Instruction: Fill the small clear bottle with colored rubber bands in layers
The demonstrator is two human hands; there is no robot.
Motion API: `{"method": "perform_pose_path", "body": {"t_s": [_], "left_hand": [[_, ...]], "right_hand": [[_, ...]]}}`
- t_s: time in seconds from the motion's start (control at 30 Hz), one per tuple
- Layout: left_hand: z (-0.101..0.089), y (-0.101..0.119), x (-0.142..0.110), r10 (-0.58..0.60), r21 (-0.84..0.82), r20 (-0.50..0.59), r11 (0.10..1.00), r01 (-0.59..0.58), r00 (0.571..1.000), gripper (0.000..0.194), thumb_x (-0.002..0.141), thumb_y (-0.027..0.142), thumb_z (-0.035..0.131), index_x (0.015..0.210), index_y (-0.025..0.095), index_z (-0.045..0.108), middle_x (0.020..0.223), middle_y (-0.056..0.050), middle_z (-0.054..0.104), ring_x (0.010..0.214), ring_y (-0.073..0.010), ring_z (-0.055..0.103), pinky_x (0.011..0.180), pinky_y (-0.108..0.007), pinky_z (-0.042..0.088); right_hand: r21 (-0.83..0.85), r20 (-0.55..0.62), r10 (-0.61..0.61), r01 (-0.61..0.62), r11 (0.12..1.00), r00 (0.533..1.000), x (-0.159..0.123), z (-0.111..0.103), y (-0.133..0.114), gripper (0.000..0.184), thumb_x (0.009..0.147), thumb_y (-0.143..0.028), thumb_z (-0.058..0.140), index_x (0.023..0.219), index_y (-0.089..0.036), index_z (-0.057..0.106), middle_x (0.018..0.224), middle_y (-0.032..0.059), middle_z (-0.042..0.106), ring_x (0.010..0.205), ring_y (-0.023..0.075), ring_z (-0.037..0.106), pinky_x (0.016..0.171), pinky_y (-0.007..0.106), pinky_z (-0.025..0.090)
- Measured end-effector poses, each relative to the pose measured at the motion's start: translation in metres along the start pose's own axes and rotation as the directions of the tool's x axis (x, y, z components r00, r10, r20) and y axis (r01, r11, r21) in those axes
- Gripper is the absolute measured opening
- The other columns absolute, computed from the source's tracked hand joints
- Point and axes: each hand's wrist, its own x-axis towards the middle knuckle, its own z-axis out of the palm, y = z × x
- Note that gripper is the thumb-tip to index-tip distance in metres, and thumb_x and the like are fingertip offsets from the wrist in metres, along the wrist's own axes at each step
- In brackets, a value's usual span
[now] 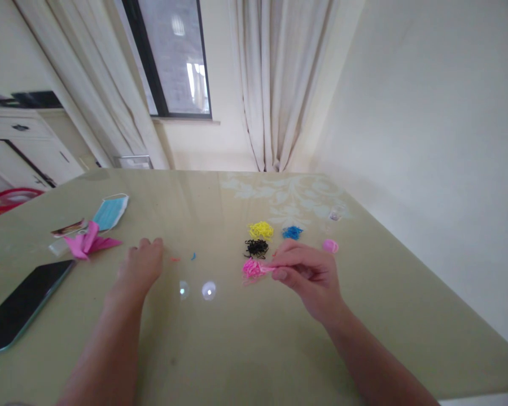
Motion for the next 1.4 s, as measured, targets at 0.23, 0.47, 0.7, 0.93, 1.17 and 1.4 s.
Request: {"method": "perform_pose_path", "body": {"t_s": [0.23, 0.47, 0.7, 0.93, 1.17, 1.4], "left_hand": [[-0.014, 0.013, -0.002, -0.003, -0.018, 0.029, 1.000, 0.003, 1.000, 0.040, 0.099, 0.009, 0.033, 0.112, 0.014, 0.071, 0.119, -0.023, 0.072, 0.105, -0.0349, 0.075, 0.081, -0.039, 0.058], [-0.010, 0.019, -0.003, -0.002, -0.043, -0.006, 0.999, 0.001, 1.000, 0.035, 0.102, 0.016, 0.036, 0.112, 0.016, 0.070, 0.123, -0.022, 0.071, 0.108, -0.0360, 0.074, 0.083, -0.041, 0.058], [-0.011, 0.035, 0.009, 0.069, -0.565, -0.241, 0.801, -0.197, 0.968, 0.019, 0.099, 0.027, 0.047, 0.100, 0.019, 0.064, 0.091, -0.010, 0.076, 0.087, -0.0266, 0.073, 0.080, -0.038, 0.054], [-0.018, 0.094, -0.020, 0.342, -0.917, -0.361, 0.037, -0.397, 0.867, 0.024, 0.090, 0.041, 0.071, 0.095, 0.019, 0.075, 0.085, -0.004, 0.076, 0.082, -0.0187, 0.071, 0.077, -0.030, 0.057], [-0.020, 0.115, -0.046, 0.477, -0.936, -0.328, -0.044, -0.350, 0.816, 0.017, 0.091, 0.034, 0.073, 0.098, 0.019, 0.079, 0.092, -0.004, 0.081, 0.087, -0.0184, 0.075, 0.083, -0.029, 0.060], [-0.021, 0.115, -0.050, 0.423, -0.898, -0.390, 0.023, -0.440, 0.818, 0.016, 0.094, 0.033, 0.072, 0.099, 0.020, 0.079, 0.094, -0.005, 0.082, 0.088, -0.0194, 0.078, 0.082, -0.028, 0.061]], "right_hand": [[-0.287, 0.051, 0.004, 0.011, 0.958, 0.999, 0.007, -0.007, 0.022, 0.011, 0.095, -0.035, 0.079, 0.098, -0.028, 0.086, 0.076, 0.0020, 0.070, 0.064, 0.0150, 0.058, 0.058, 0.029, 0.042], [-0.801, 0.267, 0.271, 0.057, 0.596, 0.925, 0.005, -0.010, 0.069, 0.016, 0.102, -0.023, 0.067, 0.103, -0.023, 0.083, 0.100, 0.0061, 0.076, 0.085, 0.0201, 0.069, 0.075, 0.031, 0.047], [-0.782, 0.245, 0.303, 0.003, 0.624, 0.921, 0.004, -0.007, 0.076, 0.014, 0.102, -0.025, 0.069, 0.104, -0.021, 0.082, 0.100, 0.0064, 0.076, 0.087, 0.0200, 0.070, 0.077, 0.031, 0.048], [-0.600, 0.115, 0.175, -0.072, 0.797, 0.978, 0.006, -0.002, 0.066, 0.015, 0.099, -0.029, 0.074, 0.109, -0.021, 0.080, 0.094, 0.0040, 0.077, 0.076, 0.0168, 0.065, 0.070, 0.028, 0.047], [-0.508, 0.080, 0.121, -0.064, 0.859, 0.989, 0.005, 0.003, 0.061, 0.009, 0.098, -0.025, 0.074, 0.099, -0.019, 0.081, 0.084, 0.0030, 0.074, 0.070, 0.0154, 0.061, 0.063, 0.026, 0.043], [-0.513, 0.056, 0.128, -0.082, 0.855, 0.990, 0.005, 0.001, 0.057, 0.010, 0.096, -0.028, 0.076, 0.099, -0.021, 0.083, 0.080, 0.0020, 0.074, 0.065, 0.0145, 0.058, 0.060, 0.027, 0.042]]}}
